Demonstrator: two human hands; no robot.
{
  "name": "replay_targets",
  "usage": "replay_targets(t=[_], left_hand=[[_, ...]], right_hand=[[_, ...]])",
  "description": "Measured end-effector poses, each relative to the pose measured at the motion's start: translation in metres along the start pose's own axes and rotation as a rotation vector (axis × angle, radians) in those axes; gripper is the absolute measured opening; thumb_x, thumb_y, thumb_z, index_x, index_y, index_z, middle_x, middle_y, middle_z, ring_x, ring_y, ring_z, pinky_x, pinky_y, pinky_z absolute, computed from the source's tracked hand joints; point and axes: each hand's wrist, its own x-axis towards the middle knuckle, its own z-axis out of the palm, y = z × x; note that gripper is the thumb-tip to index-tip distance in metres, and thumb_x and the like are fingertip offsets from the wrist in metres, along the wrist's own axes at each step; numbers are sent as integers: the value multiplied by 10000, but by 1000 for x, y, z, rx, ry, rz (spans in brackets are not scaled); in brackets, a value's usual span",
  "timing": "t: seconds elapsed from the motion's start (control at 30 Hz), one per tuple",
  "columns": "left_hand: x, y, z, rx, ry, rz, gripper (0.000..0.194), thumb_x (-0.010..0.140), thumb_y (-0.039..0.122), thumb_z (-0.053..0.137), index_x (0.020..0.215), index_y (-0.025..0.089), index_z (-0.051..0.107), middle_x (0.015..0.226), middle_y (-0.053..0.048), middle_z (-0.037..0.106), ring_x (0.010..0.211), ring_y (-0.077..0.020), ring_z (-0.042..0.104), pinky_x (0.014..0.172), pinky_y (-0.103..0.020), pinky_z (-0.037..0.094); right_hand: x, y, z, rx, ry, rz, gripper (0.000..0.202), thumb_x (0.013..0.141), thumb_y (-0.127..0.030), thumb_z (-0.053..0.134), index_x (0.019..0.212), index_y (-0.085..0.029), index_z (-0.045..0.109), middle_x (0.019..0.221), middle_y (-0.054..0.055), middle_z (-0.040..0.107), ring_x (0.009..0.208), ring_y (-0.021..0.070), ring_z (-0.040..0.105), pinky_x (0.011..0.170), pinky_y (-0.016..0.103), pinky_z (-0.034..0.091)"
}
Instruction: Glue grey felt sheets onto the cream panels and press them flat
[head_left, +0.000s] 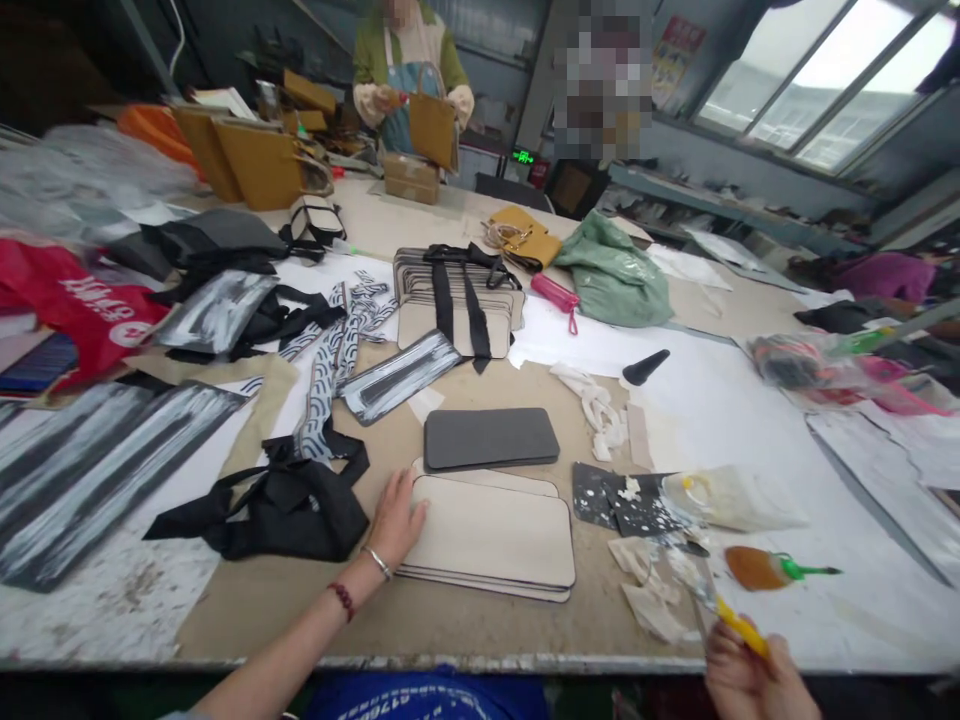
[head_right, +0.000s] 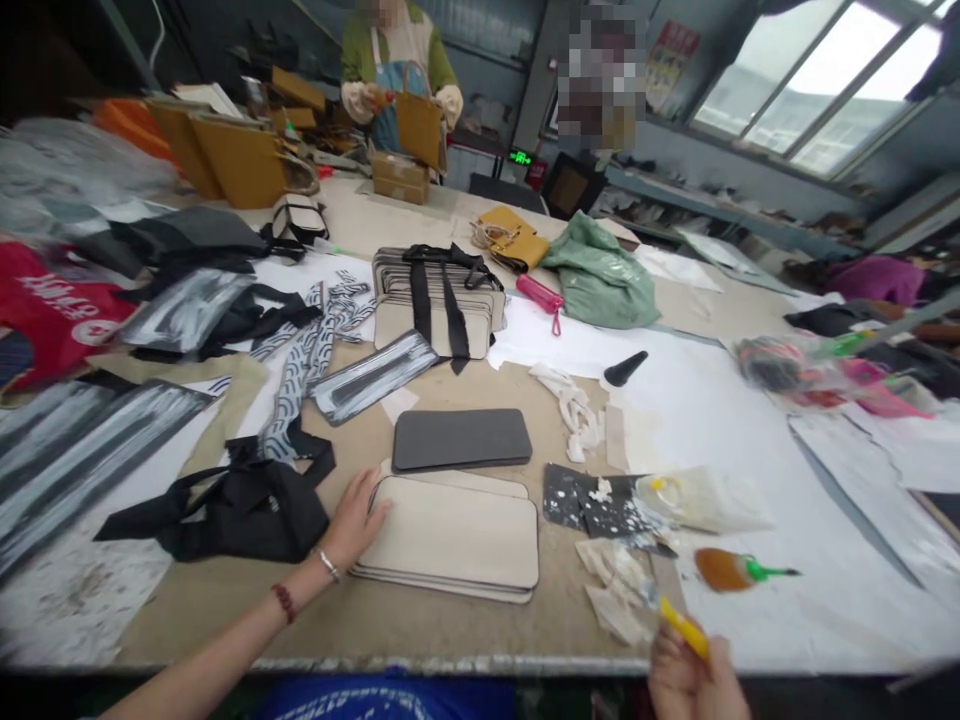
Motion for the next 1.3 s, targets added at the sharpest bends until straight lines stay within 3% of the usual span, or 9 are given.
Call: replay_targets(t=[0.13, 0.27, 0.5, 0.57, 0.7, 0.83, 1.0, 1.17, 1.3], left_hand=[[21, 7, 0, 32, 44, -96, 451, 772, 256, 403, 1192, 92, 432, 1173, -163, 511, 1122, -257, 457, 968, -393, 351], [31, 14, -1, 107, 31, -164, 436, 763, 303, 429, 1143, 94, 478, 1018, -143, 585, 1023, -263, 511, 906, -378, 379], [20, 18, -2, 129, -69, -223, 304, 782, 347, 400, 893, 146, 599, 774, -86, 608, 862, -241, 548, 814, -355, 417], [16, 17, 0, 153, -6, -192, 296, 776, 356, 401, 851, 158, 608, 803, -98, 605, 892, -257, 530, 835, -384, 412], [21, 15, 4, 137, 157, -86, 339, 778, 272, 372, 1037, 142, 547, 1048, -132, 561, 1038, -247, 482, 927, -396, 372], [37, 17, 5, 134, 64, -66, 379, 777, 188, 345, 1114, 135, 508, 1098, -130, 556, 1051, -235, 481, 943, -404, 355], [49, 17, 1, 199, 24, -127, 334, 780, 243, 390, 1041, 126, 563, 944, -122, 580, 967, -247, 484, 874, -393, 392], [36, 10, -7, 198, -42, -93, 251, 788, 302, 383, 812, 165, 592, 747, -74, 559, 852, -231, 494, 816, -369, 410], [14, 12, -14, 124, -63, -69, 271, 778, 409, 403, 744, 171, 528, 766, -62, 552, 823, -215, 520, 786, -352, 419]], right_hand=[[-9, 36, 58, 310, 22, 318, 184, 635, -346, 624, 692, -191, 544, 551, -20, 508, 459, 97, 467, 372, 208, 399], [2, 65, 83, 401, -53, 369, 193, 635, -327, 642, 688, -187, 520, 527, -50, 508, 436, 72, 458, 381, 175, 392], [18, 89, 102, 495, -114, 524, 172, 653, -287, 617, 704, -181, 491, 518, -64, 497, 418, 55, 437, 392, 162, 374], [17, 93, 106, 509, -103, 549, 162, 663, -285, 608, 704, -181, 492, 524, -63, 495, 416, 58, 434, 385, 166, 373], [13, 96, 111, 549, -80, 627, 173, 666, -289, 620, 724, -178, 500, 538, -64, 507, 417, 54, 431, 390, 167, 380], [11, 98, 112, 549, -81, 688, 198, 639, -285, 658, 720, -177, 513, 515, -72, 499, 413, 47, 429, 397, 159, 377], [8, 101, 115, 528, -85, 678, 178, 635, -284, 670, 694, -178, 540, 522, -65, 507, 413, 57, 433, 385, 180, 386], [5, 99, 117, 533, -75, 668, 199, 622, -290, 690, 691, -175, 543, 534, -64, 521, 423, 55, 441, 389, 174, 397], [3, 96, 118, 540, -85, 679, 177, 642, -275, 674, 688, -171, 539, 553, -57, 542, 430, 55, 456, 396, 172, 407]])
